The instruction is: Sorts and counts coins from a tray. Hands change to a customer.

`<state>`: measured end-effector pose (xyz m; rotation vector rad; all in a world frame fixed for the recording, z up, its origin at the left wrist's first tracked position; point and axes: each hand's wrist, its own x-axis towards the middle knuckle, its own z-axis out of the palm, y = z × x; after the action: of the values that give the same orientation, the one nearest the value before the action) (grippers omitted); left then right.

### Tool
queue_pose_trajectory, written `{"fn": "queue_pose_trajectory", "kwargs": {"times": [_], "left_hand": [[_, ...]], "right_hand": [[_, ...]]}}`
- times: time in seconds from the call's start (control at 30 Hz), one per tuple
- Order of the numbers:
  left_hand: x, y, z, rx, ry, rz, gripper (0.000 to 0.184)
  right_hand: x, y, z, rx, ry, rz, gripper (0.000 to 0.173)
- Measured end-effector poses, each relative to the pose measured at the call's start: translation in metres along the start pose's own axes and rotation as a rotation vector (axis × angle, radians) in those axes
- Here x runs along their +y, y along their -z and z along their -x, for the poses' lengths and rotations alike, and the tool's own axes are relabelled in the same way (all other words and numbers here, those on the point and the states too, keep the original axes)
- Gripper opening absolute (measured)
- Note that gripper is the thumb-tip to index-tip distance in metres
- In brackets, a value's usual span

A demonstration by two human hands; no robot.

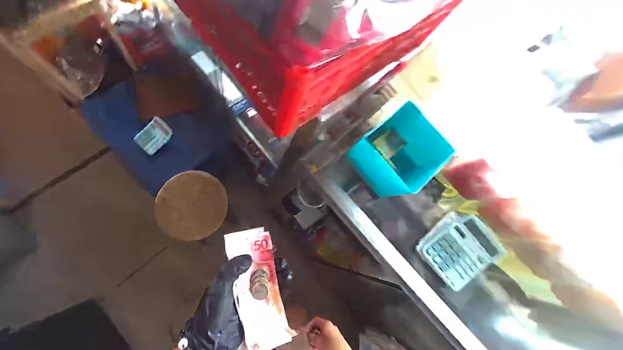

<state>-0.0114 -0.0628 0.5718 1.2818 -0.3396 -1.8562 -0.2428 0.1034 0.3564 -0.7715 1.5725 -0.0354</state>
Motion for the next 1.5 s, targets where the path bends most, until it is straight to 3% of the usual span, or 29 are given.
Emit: {"fn": "queue_pose_trajectory", "kwargs": {"times": [0.07,0.2,0.23,0.3,0.37,0.47,0.53,0.63,0.77,0.83,0.93,1.03,1.13,1.2,1.37,1.5], "left_hand": [[0.004,-0.025,0.006,-0.052,0.01,-0.016,0.031],[-0.01,-0.087,0.006,-0.181,-0.004,-0.064,0.035],[-0.017,-0.106,0.006,-0.218,-0.024,-0.067,0.035],[-0.033,-0.151,0.002,-0.349,-0.077,-0.031,0.035],[-0.052,-0.198,0.002,-0.447,-0.109,0.019,0.036],[-0.089,-0.251,-0.015,-0.579,-0.208,0.056,0.031],[-0.102,-0.287,-0.014,-0.579,-0.282,-0.005,0.029],[-0.106,-0.348,0.005,-0.529,-0.082,-0.022,0.028],[-0.137,-0.418,-0.03,-0.613,0.076,0.15,0.04],[-0.15,-0.437,-0.043,-0.583,0.026,0.124,0.037],[-0.156,-0.452,-0.055,-0.547,-0.019,0.052,0.036],[-0.161,-0.456,-0.068,-0.594,0.184,0.092,0.046],[-0.172,-0.453,-0.088,-0.676,0.34,0.223,0.048],[-0.183,-0.447,-0.107,-0.772,0.402,0.281,0.049],[-0.163,-0.475,-0.086,-0.628,0.455,0.172,0.049],[-0.157,-0.5,-0.087,-0.603,0.481,0.138,0.048]], "right_hand": [[-0.009,0.016,0.041,-0.008,0.04,-0.062,0.025],[-0.081,0.056,0.149,0.002,0.297,-0.932,0.038],[-0.1,0.07,0.168,0.035,0.381,-1.042,0.041],[-0.128,0.101,0.19,0.15,0.524,-1.047,0.049],[-0.14,0.138,0.205,0.194,0.572,-1.004,0.041],[-0.126,0.2,0.212,0.242,0.608,-0.993,0.026],[-0.104,0.245,0.217,0.318,0.64,-0.96,0.021],[-0.079,0.307,0.233,0.39,0.615,-0.88,0.017],[-0.056,0.368,0.233,0.463,0.589,-0.776,0.021],[-0.043,0.388,0.23,0.533,0.537,-0.842,0.027],[-0.02,0.42,0.235,0.505,0.571,-1.302,0.049],[0.0,0.436,0.248,0.428,0.694,-1.463,0.068],[0.004,0.445,0.258,0.437,0.673,-1.376,0.061],[0.003,0.452,0.257,0.458,0.651,-1.328,0.044],[-0.006,0.475,0.254,0.478,0.554,-1.188,0.031],[-0.022,0.507,0.267,0.565,0.417,-0.77,0.022]]}}
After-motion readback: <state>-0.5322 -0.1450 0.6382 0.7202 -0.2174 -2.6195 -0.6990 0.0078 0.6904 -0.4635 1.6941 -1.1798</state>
